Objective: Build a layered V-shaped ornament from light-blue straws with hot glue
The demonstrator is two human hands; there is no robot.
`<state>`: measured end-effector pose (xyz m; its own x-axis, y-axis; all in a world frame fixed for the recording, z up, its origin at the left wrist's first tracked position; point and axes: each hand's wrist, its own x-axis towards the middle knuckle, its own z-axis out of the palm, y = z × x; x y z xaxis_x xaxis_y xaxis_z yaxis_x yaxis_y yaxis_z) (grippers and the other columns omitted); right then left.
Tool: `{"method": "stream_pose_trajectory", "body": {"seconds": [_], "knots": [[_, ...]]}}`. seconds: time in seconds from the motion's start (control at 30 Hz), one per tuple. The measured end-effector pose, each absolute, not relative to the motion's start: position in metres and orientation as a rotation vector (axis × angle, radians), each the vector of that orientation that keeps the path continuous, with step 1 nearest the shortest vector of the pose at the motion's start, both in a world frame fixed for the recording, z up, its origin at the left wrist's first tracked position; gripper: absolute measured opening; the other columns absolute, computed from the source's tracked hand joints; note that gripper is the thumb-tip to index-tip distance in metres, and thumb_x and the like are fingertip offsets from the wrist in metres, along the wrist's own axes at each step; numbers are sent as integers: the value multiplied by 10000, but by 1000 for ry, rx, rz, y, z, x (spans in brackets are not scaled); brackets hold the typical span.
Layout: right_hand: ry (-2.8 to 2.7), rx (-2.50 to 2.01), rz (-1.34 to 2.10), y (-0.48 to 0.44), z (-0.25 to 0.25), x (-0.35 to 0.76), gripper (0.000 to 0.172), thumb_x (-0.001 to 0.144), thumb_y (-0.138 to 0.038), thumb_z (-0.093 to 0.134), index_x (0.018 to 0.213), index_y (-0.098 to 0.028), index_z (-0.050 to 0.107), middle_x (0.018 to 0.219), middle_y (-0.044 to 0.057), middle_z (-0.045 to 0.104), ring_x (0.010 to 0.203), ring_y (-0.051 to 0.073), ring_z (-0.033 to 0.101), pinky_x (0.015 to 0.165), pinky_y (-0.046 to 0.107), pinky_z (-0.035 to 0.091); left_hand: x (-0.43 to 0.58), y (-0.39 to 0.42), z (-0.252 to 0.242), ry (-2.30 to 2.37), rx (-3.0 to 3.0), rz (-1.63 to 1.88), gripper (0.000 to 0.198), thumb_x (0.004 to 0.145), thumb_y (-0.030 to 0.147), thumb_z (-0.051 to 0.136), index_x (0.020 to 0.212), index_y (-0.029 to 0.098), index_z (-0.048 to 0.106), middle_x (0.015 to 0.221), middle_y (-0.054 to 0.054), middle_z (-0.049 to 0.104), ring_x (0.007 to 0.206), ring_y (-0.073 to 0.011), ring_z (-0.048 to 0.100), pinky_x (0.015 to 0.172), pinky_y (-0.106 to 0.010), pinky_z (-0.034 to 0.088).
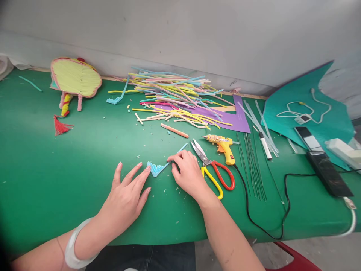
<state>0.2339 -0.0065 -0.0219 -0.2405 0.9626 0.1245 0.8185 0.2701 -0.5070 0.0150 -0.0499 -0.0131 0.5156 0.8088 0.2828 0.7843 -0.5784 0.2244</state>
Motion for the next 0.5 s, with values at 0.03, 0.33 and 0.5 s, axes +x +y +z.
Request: {"method": "stream_pose_trajectory", "body": {"seconds": [0.03,0.33,0.5], "knots": [[-2148,-1616,480,-7,-21,234,210,915,-141,522,1030,-240,667,967,61,600,957,229,557,836,389,450,15,-50,-13,1406,2673,571,357,977,178,436,1316,109,524,1287,-101,667,1257,-333,558,1153,-643,168],[-2383,-1532,361,-16,-9,235,203,938,-107,490,985,-225,650,977,61,614,906,208,553,787,358,416,7,-47,-8,1456,2415,946,132,938,163,508,1060,182,551,979,-74,665,979,-205,629,990,-446,472],[-2462,-1489,301,-20,-6,237,180,944,-102,486,965,-205,632,963,58,615,892,202,541,766,350,391,1,-36,-6,1537,2175,806,128,959,258,487,951,206,604,870,-31,656,836,-179,625,784,-340,499]]}}
